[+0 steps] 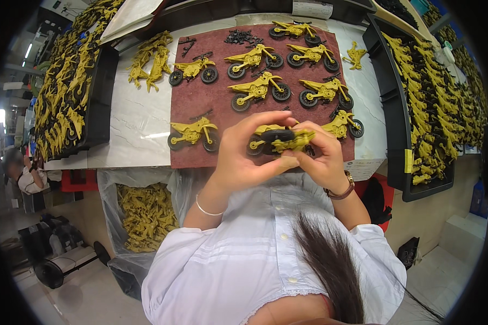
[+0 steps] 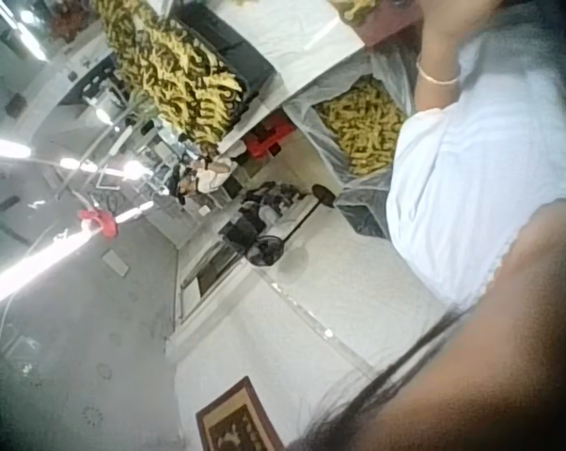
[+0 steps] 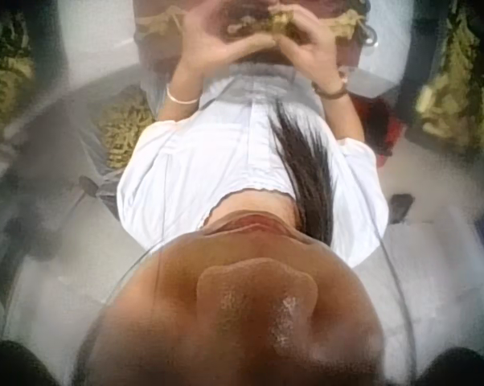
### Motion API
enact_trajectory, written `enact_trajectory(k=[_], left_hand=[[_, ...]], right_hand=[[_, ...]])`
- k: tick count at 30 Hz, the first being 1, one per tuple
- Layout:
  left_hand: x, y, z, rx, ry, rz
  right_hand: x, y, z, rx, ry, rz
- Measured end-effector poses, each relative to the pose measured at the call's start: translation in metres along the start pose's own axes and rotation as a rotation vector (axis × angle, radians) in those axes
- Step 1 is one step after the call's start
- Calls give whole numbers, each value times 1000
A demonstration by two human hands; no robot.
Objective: The person assembles toy motorcycles by hand, stacks the completed motorcycles into a tray, and takes new toy parts from a bag to arrange them on the work mat.
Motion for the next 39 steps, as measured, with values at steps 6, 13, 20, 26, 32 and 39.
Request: enact_trajectory(k=[6, 13, 20, 26, 32, 39], left_hand=[[2, -3, -4, 70, -114, 36], [-4, -2, 5, 37, -17, -9], [-31, 3, 34, -156, 323, -171], [-32, 9, 35, -251, 406, -101], [-18, 2, 2, -185, -444, 197], [-20, 7, -5, 44, -533, 87]], right_hand=[[3, 4, -1, -53, 96, 44], [7, -3, 2, -54, 116, 71], [-1, 7, -18, 287, -284, -61], [-23, 13, -19, 126, -150, -226], [-6, -1, 14, -102, 266, 169], [-16, -4, 16, -56, 161, -23]])
Point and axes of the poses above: each hand's wrist, its own y-axis away from the middle knuckle, its own x-axis out of the palm, z = x × y, the point moved 7 cm from there along -y, towards the middle knuckle, and after that the axes turned 9 degrees about -x, right-handed, at the moved point
